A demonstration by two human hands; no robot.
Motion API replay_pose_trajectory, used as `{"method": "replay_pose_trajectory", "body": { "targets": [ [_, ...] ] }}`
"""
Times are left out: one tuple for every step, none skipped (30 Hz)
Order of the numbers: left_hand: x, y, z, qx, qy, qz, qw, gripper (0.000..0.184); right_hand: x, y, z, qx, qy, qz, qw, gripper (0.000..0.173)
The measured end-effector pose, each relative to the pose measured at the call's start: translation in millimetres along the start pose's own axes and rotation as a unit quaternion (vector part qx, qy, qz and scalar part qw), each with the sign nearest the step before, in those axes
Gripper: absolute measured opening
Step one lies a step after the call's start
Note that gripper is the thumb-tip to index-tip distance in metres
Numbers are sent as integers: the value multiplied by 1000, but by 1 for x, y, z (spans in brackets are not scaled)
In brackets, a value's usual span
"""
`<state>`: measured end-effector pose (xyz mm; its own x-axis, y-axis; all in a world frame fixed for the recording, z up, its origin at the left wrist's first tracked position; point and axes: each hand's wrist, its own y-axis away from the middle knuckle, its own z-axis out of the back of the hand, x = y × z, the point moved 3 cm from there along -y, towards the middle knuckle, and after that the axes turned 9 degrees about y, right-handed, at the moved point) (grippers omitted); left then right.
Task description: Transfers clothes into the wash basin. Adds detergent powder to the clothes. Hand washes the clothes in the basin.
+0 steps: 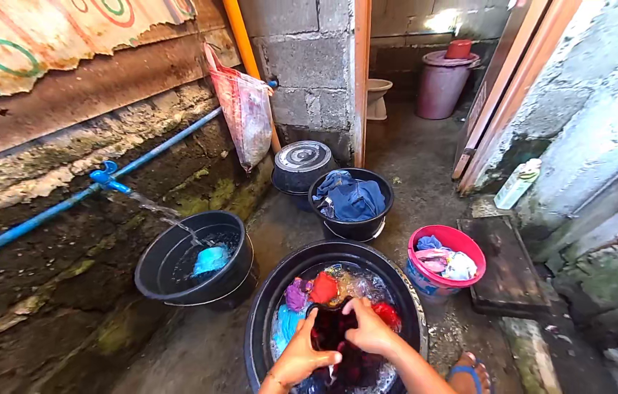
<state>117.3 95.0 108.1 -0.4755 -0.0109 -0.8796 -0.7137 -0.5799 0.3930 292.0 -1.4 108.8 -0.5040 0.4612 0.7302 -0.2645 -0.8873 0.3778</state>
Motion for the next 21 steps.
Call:
{"method": "replay_pose_trajectory", "body": {
  "targets": [
    [-13,5,-10,-8,-5,-27,1000,126,21,10,-3,4,-26,31,999,55],
    [-18,6,-21,-27,-17,-56,998,117,38,17,-7,22,-35,57,997,53],
    [-14,3,-31,-62,-42,-84,994,93,50,22,-11,46,-20,75,996,54],
    [-3,-4,-39,-110,-70,-90,987,66,55,23,-14,61,11,86,994,61],
    [13,-12,-44,-152,-97,-68,981,46,54,21,-16,61,36,91,993,73],
    [35,-21,-47,-171,-115,-25,978,33,48,18,-18,54,49,90,993,84],
    [60,-29,-49,-165,-121,27,979,30,37,14,-19,42,52,85,994,95],
    [85,-37,-51,-149,-113,73,980,30,23,10,-21,29,47,78,995,105],
    [110,-44,-53,-135,-89,101,982,30,8,6,-24,25,36,69,997,115],
    [128,-48,-56,-129,-51,105,985,32,-8,4,-27,29,20,57,998,125],
    [133,-51,-59,-129,-2,93,987,34,-23,2,-30,32,-1,50,998,133],
    [125,-53,-59,-131,55,68,987,37,-37,0,-33,26,-27,46,998,139],
    [102,-53,-57,-136,112,35,984,40,-49,-3,-36,15,-61,51,997,144],
    [70,-50,-52,-139,161,-4,977,42,-57,-6,-39,3,-102,60,993,147],
    [32,-43,-46,-141,198,-46,969,43,-63,-11,-43,-8,-140,69,988,150],
    [-6,-33,-39,-133,228,-80,961,46,-66,-15,-48,-11,-170,68,983,152],
    [-41,-20,-33,-121,252,-110,954,46,-67,-17,-53,-6,-186,57,981,153],
    [-72,-6,-27,-113,274,-144,944,42,-67,-19,-60,-3,-193,44,980,150],
    [-97,7,-21,-108,302,-180,930,36,-68,-23,-68,-2,-196,35,980,144],
    [-117,20,-16,-102,336,-214,911,32,-70,-28,-76,-7,-194,31,980,138],
    [-132,31,-10,-98,374,-243,890,30,-73,-32,-83,-15,-197,23,980,129]
  ]
}}
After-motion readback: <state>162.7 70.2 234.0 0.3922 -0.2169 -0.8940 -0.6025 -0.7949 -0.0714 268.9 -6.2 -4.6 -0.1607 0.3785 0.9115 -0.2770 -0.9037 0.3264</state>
